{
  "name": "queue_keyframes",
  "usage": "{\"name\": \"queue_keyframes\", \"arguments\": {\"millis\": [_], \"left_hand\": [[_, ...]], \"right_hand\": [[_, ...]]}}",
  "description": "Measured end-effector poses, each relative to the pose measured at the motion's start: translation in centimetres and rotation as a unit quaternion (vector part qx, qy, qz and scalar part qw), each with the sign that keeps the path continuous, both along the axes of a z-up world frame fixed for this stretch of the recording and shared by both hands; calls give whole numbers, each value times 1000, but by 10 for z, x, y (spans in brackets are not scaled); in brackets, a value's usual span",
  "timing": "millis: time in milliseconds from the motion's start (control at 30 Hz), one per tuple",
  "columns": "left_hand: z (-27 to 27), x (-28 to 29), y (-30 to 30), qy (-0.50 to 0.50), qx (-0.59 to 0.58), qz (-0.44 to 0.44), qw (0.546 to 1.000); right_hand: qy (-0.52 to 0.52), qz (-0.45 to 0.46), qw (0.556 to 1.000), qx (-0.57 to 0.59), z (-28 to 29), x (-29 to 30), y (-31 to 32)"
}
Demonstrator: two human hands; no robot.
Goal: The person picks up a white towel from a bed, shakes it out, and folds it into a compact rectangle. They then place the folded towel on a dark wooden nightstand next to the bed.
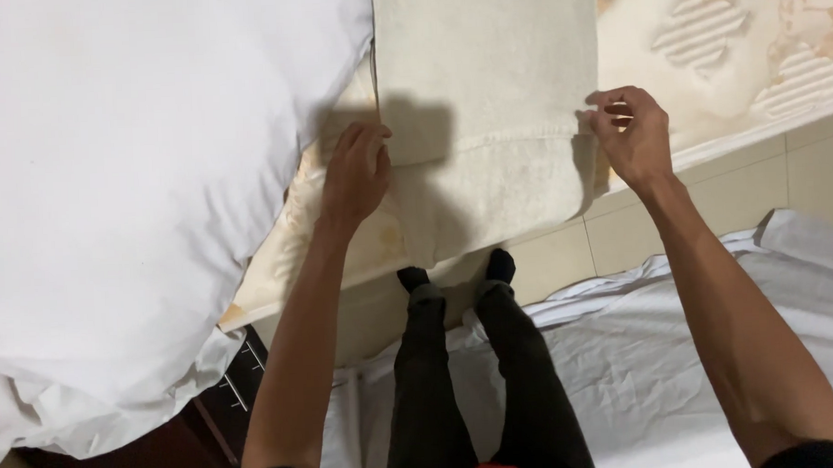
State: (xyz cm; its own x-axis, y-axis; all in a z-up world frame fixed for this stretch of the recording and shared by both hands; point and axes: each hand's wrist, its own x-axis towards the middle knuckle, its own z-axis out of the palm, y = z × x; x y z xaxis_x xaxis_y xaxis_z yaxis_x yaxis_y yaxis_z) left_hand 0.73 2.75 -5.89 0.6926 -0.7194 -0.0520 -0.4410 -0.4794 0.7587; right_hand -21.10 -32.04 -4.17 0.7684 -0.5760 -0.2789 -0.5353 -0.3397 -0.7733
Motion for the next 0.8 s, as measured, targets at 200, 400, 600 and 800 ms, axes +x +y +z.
{"name": "queue_keyframes", "arguments": {"millis": [200, 400, 600, 800], "left_hand": [[-21, 17, -33, -81, -28, 26, 996], [-28, 56, -94, -123, -33, 120, 985], [-35, 91, -142, -126, -19, 190, 973], [-48, 106, -161, -126, 65, 220, 965]], "right_hand": [[-49, -2, 998, -38, -18, 34, -16], [-67, -40, 997, -17, -35, 78, -62], [-68, -3, 997, -20, -62, 127, -109], [-109, 8, 993, -41, -72, 167, -115]]}}
